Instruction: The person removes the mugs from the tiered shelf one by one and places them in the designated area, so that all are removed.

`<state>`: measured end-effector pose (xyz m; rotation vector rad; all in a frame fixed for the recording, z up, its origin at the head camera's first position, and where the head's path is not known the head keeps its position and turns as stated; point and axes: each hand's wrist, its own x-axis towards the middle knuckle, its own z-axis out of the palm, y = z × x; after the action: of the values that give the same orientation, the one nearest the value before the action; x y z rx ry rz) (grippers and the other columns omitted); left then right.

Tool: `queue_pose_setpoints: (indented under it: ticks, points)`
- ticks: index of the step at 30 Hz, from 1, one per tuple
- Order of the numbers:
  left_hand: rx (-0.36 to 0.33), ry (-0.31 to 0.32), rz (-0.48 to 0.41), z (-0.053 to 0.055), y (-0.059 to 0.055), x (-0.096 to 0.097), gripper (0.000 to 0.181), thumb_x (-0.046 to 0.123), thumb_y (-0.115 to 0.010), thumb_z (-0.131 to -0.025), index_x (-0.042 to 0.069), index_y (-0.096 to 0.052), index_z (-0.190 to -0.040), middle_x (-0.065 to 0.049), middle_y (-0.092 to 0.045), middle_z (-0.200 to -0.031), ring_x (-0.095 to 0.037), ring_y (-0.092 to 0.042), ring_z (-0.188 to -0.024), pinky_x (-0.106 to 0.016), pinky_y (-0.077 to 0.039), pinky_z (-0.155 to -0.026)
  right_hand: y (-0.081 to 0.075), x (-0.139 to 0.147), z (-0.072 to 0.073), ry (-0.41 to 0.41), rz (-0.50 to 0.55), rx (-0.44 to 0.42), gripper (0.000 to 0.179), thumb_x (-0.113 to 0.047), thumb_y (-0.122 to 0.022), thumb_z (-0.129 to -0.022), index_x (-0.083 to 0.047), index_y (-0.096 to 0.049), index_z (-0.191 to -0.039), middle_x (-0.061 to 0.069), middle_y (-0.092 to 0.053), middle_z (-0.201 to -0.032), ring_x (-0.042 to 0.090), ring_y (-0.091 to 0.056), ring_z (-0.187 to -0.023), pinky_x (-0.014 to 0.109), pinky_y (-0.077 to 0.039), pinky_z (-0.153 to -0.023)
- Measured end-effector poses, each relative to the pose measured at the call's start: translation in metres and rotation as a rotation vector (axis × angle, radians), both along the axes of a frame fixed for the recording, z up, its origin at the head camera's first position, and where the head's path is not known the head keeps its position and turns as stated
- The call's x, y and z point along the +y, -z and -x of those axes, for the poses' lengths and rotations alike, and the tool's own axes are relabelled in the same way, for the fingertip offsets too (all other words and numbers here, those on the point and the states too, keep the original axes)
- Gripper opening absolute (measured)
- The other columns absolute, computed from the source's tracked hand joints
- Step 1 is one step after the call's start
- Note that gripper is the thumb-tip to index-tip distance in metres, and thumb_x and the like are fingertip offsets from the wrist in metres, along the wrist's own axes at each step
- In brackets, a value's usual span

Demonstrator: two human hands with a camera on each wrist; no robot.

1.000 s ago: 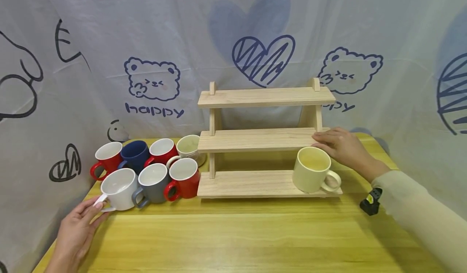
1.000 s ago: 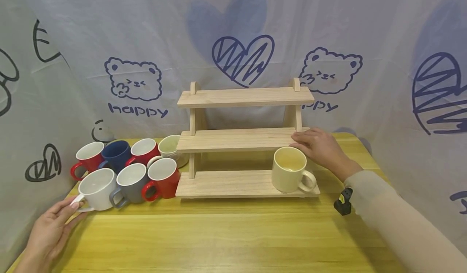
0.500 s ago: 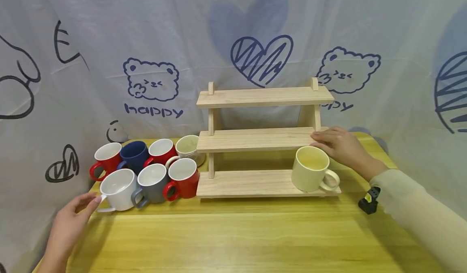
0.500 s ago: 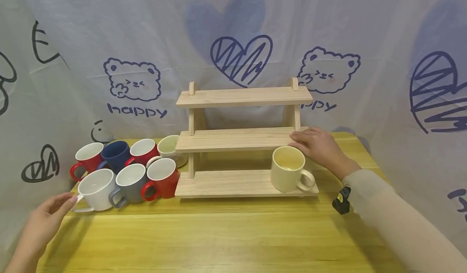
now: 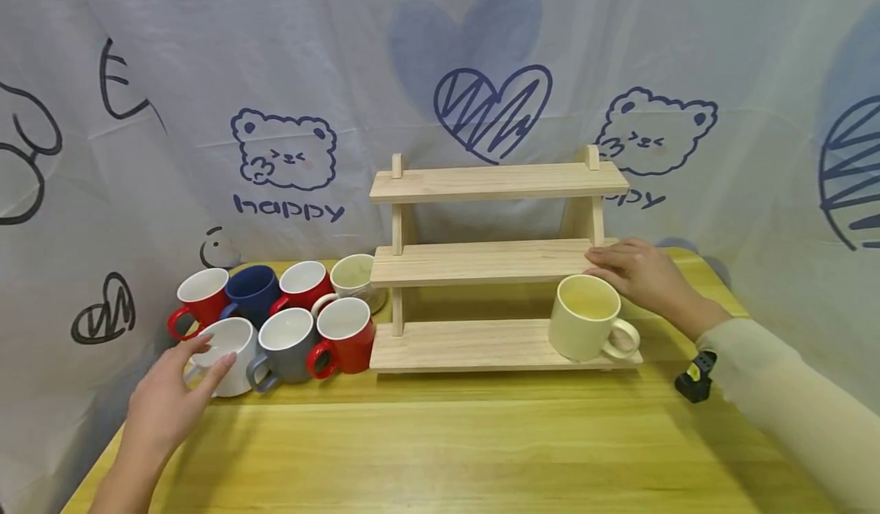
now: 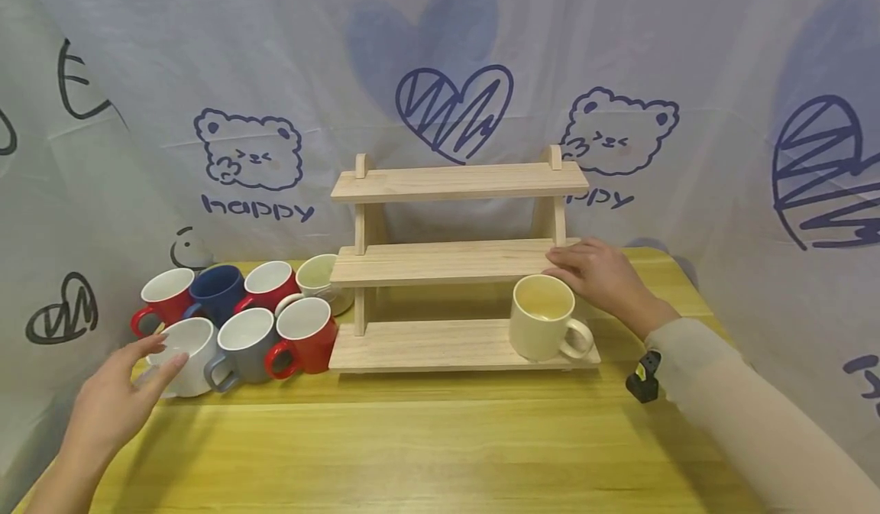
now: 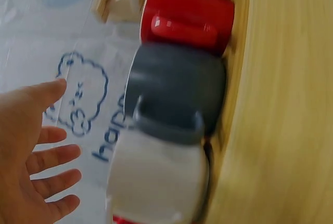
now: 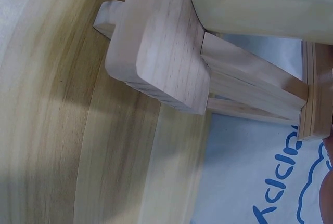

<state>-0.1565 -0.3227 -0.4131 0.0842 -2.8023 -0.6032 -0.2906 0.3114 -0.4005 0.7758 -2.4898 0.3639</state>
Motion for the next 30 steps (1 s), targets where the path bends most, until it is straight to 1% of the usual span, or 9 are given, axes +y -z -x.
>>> queue_pose_setpoints:
  ticks: [3, 6, 13, 15, 19, 22, 27, 30]
  points:
    - [0.056, 0.079, 0.011, 0.003, -0.002, 0.014, 0.059, 0.044, -0.062, -0.095, -0.001, -0.052, -0.132, -0.028, -0.055, -0.124, -0.049, -0.048, -0.113, -0.069, -0.038, -0.088, 0.000, 0.000, 0.000, -0.001, 0.001, 0.003, 0.032, -0.017, -0.077, -0.083, -0.005, -0.073, -0.113, 0.012, -0.070, -0.113, 0.036, -0.061, -0.103, 0.055, -0.049, -0.087]
    - [0.098, 0.159, 0.022, 0.005, -0.003, 0.026, 0.058, 0.041, -0.066, -0.093, 0.000, -0.054, -0.131, -0.026, -0.055, -0.126, -0.047, -0.047, -0.118, -0.068, -0.037, -0.091, 0.001, 0.000, 0.000, -0.003, 0.000, 0.007, 0.032, -0.017, -0.077, -0.083, -0.005, -0.073, -0.113, 0.012, -0.070, -0.113, 0.036, -0.062, -0.103, 0.055, -0.049, -0.087]
    - [0.171, 0.338, 0.062, 0.011, -0.007, 0.058, 0.059, 0.037, -0.074, -0.087, 0.007, -0.055, -0.134, -0.019, -0.057, -0.126, -0.040, -0.050, -0.118, -0.062, -0.039, -0.096, 0.000, -0.001, 0.000, 0.001, 0.000, -0.001, 0.033, -0.017, -0.077, -0.083, -0.005, -0.073, -0.113, 0.012, -0.070, -0.114, 0.036, -0.061, -0.104, 0.055, -0.049, -0.088]
    - [0.175, 0.374, 0.069, 0.015, -0.008, 0.067, 0.059, 0.038, -0.074, -0.087, 0.008, -0.055, -0.134, -0.017, -0.057, -0.129, -0.039, -0.050, -0.120, -0.061, -0.039, -0.098, -0.001, -0.001, 0.000, 0.005, 0.000, -0.003, 0.032, -0.017, -0.077, -0.083, -0.005, -0.073, -0.113, 0.012, -0.070, -0.114, 0.036, -0.061, -0.104, 0.055, -0.049, -0.088]
    - [0.134, 0.423, 0.078, 0.022, -0.010, 0.086, 0.062, 0.044, -0.071, -0.088, 0.009, -0.054, -0.137, -0.016, -0.056, -0.132, -0.037, -0.048, -0.123, -0.059, -0.039, -0.101, -0.002, -0.001, -0.001, 0.008, 0.004, -0.006, 0.032, -0.017, -0.077, -0.084, -0.005, -0.073, -0.113, 0.012, -0.070, -0.114, 0.035, -0.061, -0.104, 0.055, -0.049, -0.087]
    - [0.124, 0.463, 0.087, 0.027, -0.010, 0.099, 0.063, 0.045, -0.072, -0.087, 0.010, -0.054, -0.137, -0.015, -0.055, -0.132, -0.035, -0.048, -0.123, -0.057, -0.041, -0.100, -0.002, -0.001, -0.001, 0.008, 0.004, -0.007, 0.032, -0.017, -0.077, -0.084, -0.005, -0.073, -0.113, 0.012, -0.070, -0.114, 0.035, -0.061, -0.104, 0.055, -0.049, -0.087]
    - [0.166, 0.544, 0.086, 0.034, -0.011, 0.122, 0.061, 0.040, -0.075, -0.085, 0.010, -0.056, -0.135, -0.013, -0.057, -0.133, -0.033, -0.050, -0.122, -0.054, -0.043, -0.100, -0.002, -0.001, -0.002, 0.005, 0.009, -0.006, 0.032, -0.016, -0.078, -0.083, -0.005, -0.073, -0.112, 0.012, -0.070, -0.113, 0.035, -0.062, -0.103, 0.055, -0.049, -0.086]
    - [0.199, 0.601, 0.091, 0.039, -0.013, 0.138, 0.061, 0.041, -0.075, -0.085, 0.009, -0.057, -0.134, -0.010, -0.059, -0.130, -0.031, -0.052, -0.121, -0.051, -0.044, -0.100, -0.002, -0.001, -0.001, 0.001, 0.008, -0.005, 0.032, -0.017, -0.077, -0.083, -0.005, -0.073, -0.113, 0.012, -0.070, -0.113, 0.035, -0.062, -0.102, 0.055, -0.049, -0.086]
